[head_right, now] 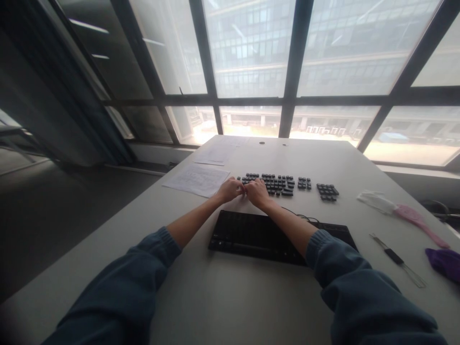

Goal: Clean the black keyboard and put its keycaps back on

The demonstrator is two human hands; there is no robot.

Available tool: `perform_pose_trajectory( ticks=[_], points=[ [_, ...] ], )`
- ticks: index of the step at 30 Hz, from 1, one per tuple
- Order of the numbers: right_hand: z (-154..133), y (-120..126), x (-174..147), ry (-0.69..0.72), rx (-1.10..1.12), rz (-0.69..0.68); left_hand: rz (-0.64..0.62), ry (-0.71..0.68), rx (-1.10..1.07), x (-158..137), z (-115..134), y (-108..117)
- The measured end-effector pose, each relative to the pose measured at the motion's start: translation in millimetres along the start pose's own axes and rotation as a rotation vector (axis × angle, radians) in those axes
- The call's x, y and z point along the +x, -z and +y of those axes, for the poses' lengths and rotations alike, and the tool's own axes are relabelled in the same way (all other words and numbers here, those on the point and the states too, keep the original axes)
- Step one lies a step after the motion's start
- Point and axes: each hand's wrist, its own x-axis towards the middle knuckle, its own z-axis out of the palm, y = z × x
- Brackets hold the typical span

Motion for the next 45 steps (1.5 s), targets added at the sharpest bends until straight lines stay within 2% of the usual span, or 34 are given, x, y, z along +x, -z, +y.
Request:
perform_pose_trajectory(
  ticks=[5, 8, 11, 14, 16, 19, 22, 28, 37, 45],
  points=[
    [-11, 18, -21, -0.022, 0.105, 0.078, 0.056, 0.043, -0.074, -18, 13, 26],
    [-24, 31, -58, -0.026, 0.370, 0.166, 0.070, 0.053, -0.173, -53, 31, 47],
    [-41, 39, -103, -0.003, 0.581, 0.151, 0.038, 0.064, -0.307, -99, 57, 61],
    [-57, 37, -136, 0.009, 0.705, 0.110, 0.023, 0.121, -0.362, -136, 82, 63],
    [-64, 33, -147, 0.020, 0.734, 0.099, 0.014, 0.097, -0.395, -150, 92, 59],
    [-66, 26, -151, 0.028, 0.724, 0.091, -0.022, 0.003, -0.425, -156, 96, 50],
    [-64, 22, -150, 0.016, 0.715, 0.083, -0.042, -0.017, -0.407, -156, 94, 45],
    [-65, 21, -153, -0.014, 0.712, 0.103, -0.052, -0.033, -0.352, -157, 93, 47],
    [-67, 22, -154, -0.001, 0.659, 0.111, -0.022, -0.161, -0.195, -161, 99, 47],
    [-68, 21, -155, 0.048, 0.555, 0.121, -0.015, -0.145, -0.251, -162, 98, 45]
  ],
)
